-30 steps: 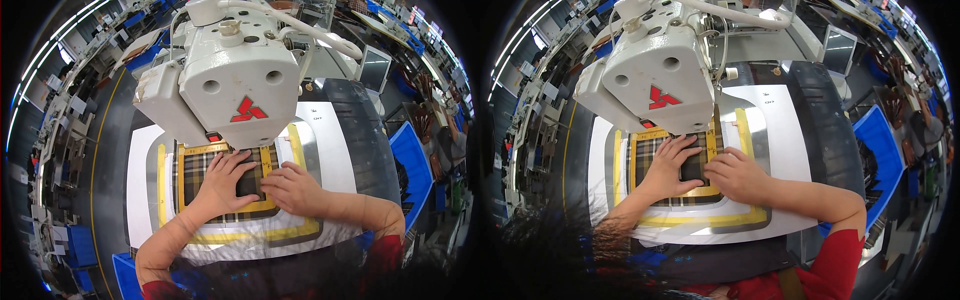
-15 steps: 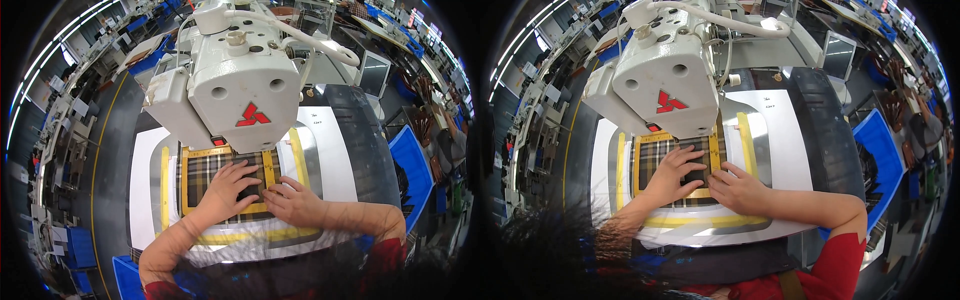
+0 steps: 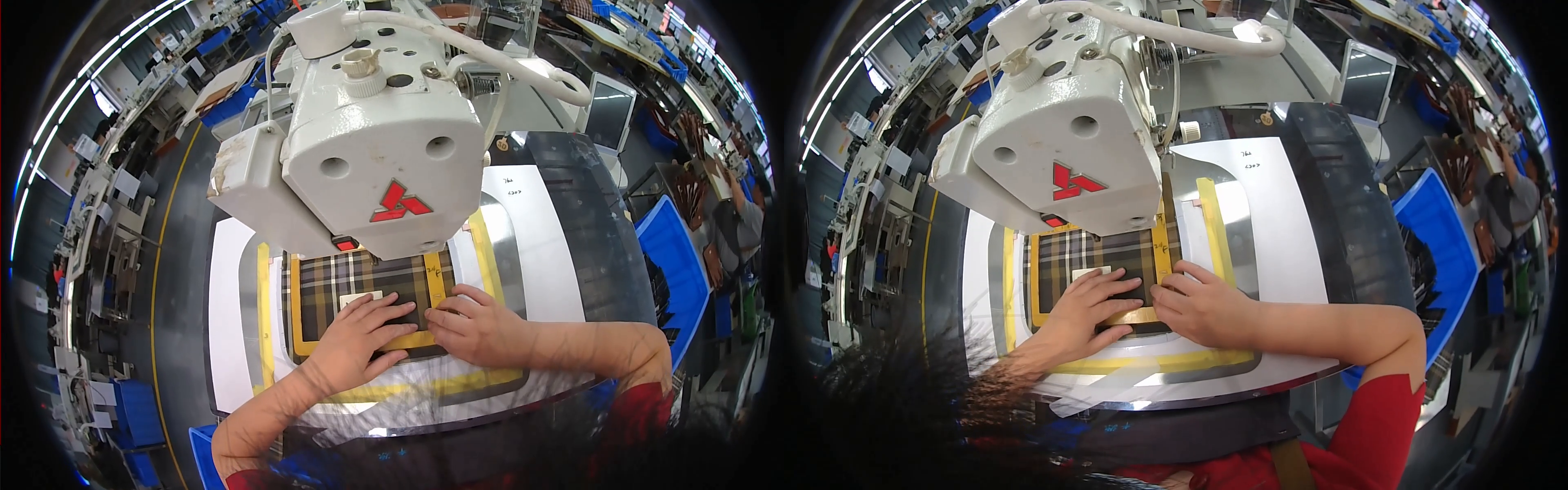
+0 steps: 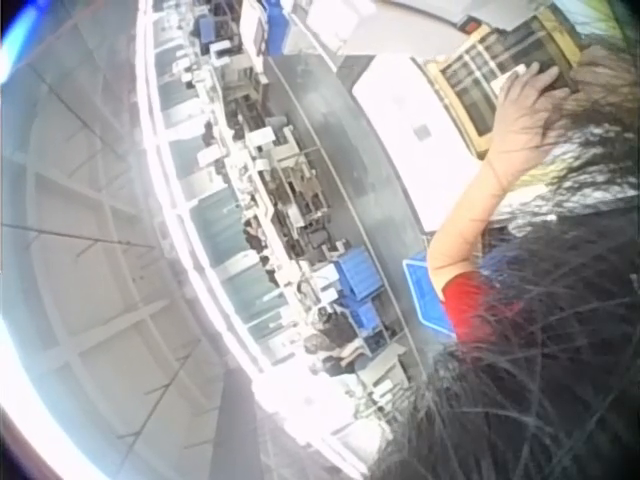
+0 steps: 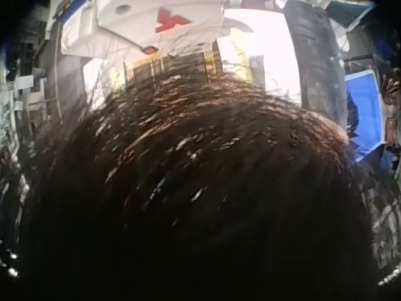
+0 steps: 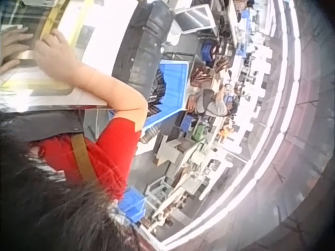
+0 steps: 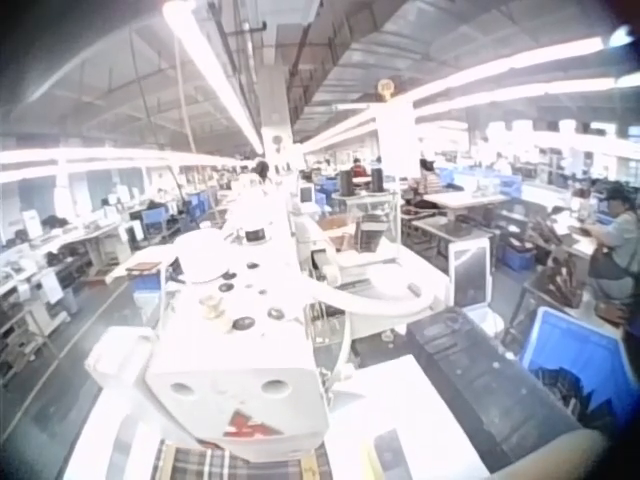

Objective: Operating an industrial sewing machine to sew labels onto plaid fabric pieces.

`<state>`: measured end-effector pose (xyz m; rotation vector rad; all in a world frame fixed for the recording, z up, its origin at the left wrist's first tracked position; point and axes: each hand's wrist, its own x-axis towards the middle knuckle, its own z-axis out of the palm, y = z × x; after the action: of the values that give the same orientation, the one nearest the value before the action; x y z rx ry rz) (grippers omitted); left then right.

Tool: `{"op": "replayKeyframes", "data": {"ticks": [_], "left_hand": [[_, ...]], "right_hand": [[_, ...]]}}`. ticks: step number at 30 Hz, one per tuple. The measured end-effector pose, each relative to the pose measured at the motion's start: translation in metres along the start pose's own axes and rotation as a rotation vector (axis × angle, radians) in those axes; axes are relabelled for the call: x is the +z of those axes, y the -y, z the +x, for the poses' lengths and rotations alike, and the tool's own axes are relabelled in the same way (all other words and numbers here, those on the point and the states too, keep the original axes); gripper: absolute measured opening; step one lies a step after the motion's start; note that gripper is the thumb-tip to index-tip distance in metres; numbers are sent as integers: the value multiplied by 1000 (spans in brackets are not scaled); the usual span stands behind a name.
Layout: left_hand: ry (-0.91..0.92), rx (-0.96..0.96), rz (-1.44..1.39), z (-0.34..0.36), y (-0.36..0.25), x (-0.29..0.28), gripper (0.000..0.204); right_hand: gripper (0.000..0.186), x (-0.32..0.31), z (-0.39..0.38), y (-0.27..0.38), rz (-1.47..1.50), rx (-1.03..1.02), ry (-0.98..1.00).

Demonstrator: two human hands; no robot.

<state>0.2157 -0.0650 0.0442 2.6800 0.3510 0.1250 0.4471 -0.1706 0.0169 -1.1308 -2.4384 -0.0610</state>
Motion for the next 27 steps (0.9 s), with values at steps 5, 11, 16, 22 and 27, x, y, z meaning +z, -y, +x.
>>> {"op": "replayKeyframes", "data": {"ticks": [5, 11, 16, 22, 27], "left_hand": [[-18, -4, -4, 0, 2, 3, 40], [-13, 9, 45, 3, 4, 2, 43], [-26, -4, 74, 11, 12, 2, 44], [-77, -33, 46, 23, 21, -6, 44], [-154, -25, 62, 32, 31, -11, 41]], "right_hand": [[19, 4, 0, -4, 33, 2, -16], [18, 8, 3, -11, 22, 4, -24], [17, 12, 10, -25, 86, 36, -67], [14, 5, 20, -41, 124, 84, -116], [12, 3, 24, -55, 88, 222, -151]]}}
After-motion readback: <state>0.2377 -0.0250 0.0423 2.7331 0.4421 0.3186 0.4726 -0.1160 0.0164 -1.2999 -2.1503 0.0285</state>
